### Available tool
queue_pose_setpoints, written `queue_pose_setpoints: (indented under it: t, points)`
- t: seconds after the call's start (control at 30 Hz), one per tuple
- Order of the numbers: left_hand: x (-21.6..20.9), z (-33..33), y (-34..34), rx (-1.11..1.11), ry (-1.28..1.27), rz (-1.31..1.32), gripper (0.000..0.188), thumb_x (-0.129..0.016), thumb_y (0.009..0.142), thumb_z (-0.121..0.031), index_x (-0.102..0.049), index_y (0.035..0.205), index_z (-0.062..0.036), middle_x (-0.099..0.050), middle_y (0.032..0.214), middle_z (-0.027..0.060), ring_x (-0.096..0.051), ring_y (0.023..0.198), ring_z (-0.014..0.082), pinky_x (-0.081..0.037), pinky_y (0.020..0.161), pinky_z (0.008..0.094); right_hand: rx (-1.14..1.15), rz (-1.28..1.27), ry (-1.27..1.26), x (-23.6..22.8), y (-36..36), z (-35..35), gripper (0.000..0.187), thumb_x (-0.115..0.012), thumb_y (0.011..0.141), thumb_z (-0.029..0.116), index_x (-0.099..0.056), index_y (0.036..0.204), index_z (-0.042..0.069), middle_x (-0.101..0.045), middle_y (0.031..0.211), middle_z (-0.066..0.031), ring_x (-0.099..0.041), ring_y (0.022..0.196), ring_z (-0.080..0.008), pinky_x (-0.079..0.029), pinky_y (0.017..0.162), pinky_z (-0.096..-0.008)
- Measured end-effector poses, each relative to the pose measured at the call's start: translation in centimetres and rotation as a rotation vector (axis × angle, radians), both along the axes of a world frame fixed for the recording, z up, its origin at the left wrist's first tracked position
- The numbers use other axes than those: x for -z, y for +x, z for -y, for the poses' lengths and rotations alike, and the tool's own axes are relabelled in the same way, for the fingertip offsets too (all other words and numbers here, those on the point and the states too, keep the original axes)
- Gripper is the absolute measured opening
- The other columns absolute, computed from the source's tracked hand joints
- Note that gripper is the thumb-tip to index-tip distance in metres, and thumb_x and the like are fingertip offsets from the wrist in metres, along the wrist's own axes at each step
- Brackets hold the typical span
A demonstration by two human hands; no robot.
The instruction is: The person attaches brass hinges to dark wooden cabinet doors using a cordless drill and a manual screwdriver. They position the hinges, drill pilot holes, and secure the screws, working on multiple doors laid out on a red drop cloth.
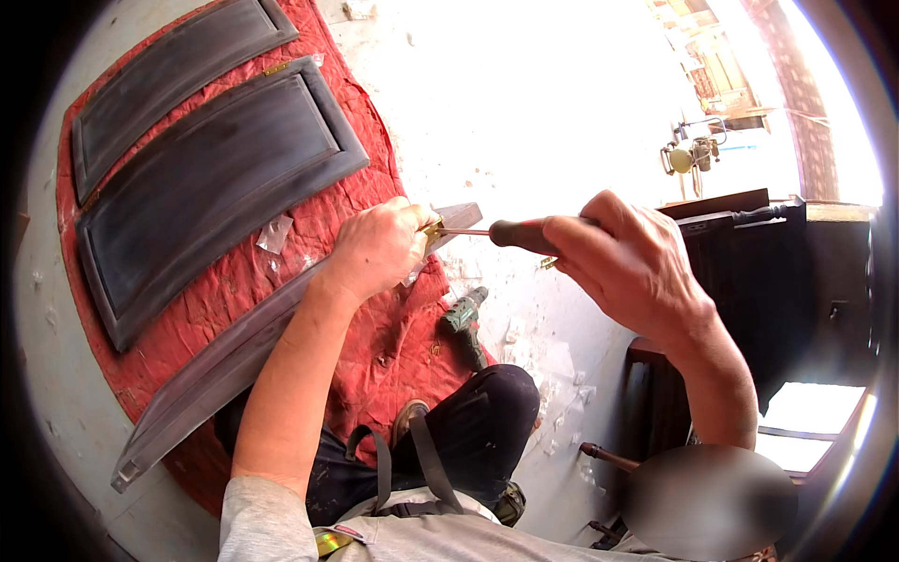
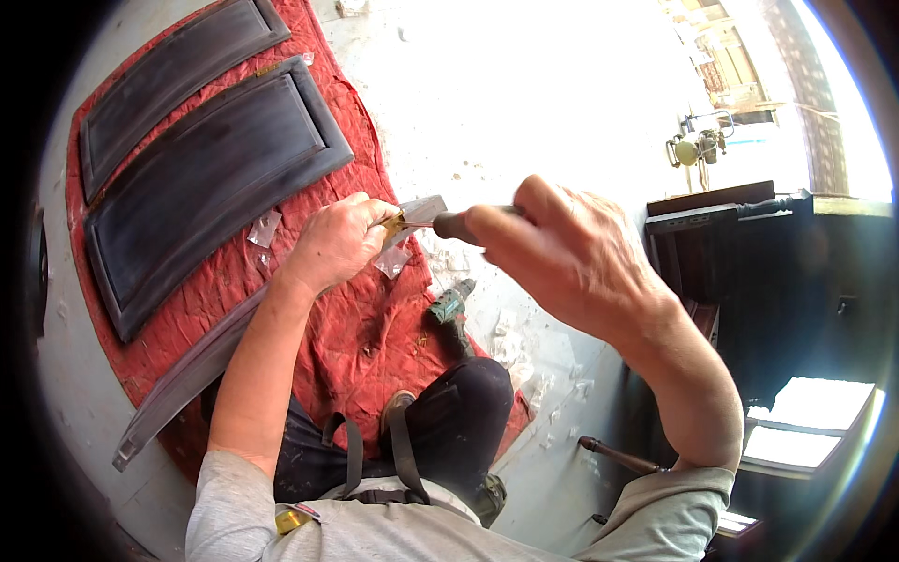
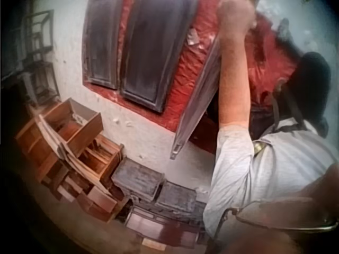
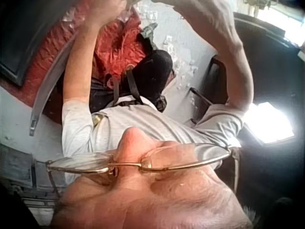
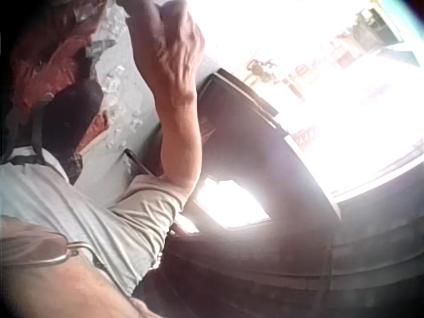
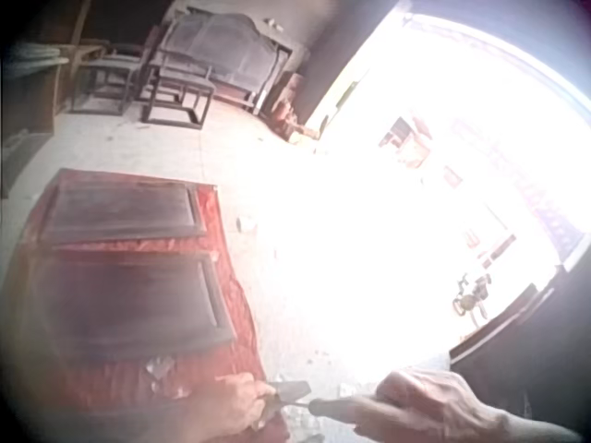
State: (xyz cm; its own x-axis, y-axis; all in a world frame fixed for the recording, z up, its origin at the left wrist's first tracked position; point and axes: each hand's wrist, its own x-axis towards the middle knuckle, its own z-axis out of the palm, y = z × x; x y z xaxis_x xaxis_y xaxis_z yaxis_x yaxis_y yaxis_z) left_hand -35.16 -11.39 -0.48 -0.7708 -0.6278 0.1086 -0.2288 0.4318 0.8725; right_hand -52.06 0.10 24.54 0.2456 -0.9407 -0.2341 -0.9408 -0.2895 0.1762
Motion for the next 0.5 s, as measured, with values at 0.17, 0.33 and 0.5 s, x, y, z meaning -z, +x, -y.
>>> queue_pose_setpoints:
  t: [0.17, 0.33, 0.5]
  points:
    - [-0.2, -0.1, 0.0, -0.002, 0.031, 0.022, 0.027, -0.064, 0.094, -0.011, -0.075, 0.118, -0.0063, -0.072, 0.105, 0.0184, -0.072, 0.098, 0.0384, -0.057, 0.089, 0.0482, 0.516, 0.312, -0.015, 0.3, 0.6, 0.1, 0.017, -0.076, 0.098, 0.018, -0.069, 0.110, 0.009, -0.062, 0.099, -0.0079, -0.068, 0.086, -0.0305, -0.054, 0.065, -0.0403]
    - [0.1, -0.1, -0.1, -0.008, 0.004, -0.004, 0.027, -0.065, 0.094, -0.012, -0.075, 0.119, -0.0072, -0.072, 0.105, 0.0181, -0.072, 0.098, 0.0382, -0.057, 0.089, 0.0483, -0.122, -0.040, -0.010, -0.4, -0.7, 0.1, 0.019, -0.076, 0.094, 0.015, -0.070, 0.112, 0.016, -0.057, 0.094, -0.0051, -0.065, 0.081, -0.0272, -0.054, 0.065, -0.0394]
    - [-0.3, -0.1, 0.0, -0.010, 0.025, 0.039, 0.028, -0.066, 0.094, -0.012, -0.075, 0.119, -0.0079, -0.073, 0.106, 0.0179, -0.072, 0.098, 0.0385, -0.057, 0.089, 0.0486, 0.545, 0.399, 0.008, 0.4, 0.5, -0.1, 0.018, -0.073, 0.099, 0.014, -0.067, 0.112, 0.003, -0.069, 0.087, -0.0132, -0.068, 0.072, -0.0289, -0.053, 0.064, -0.0388]
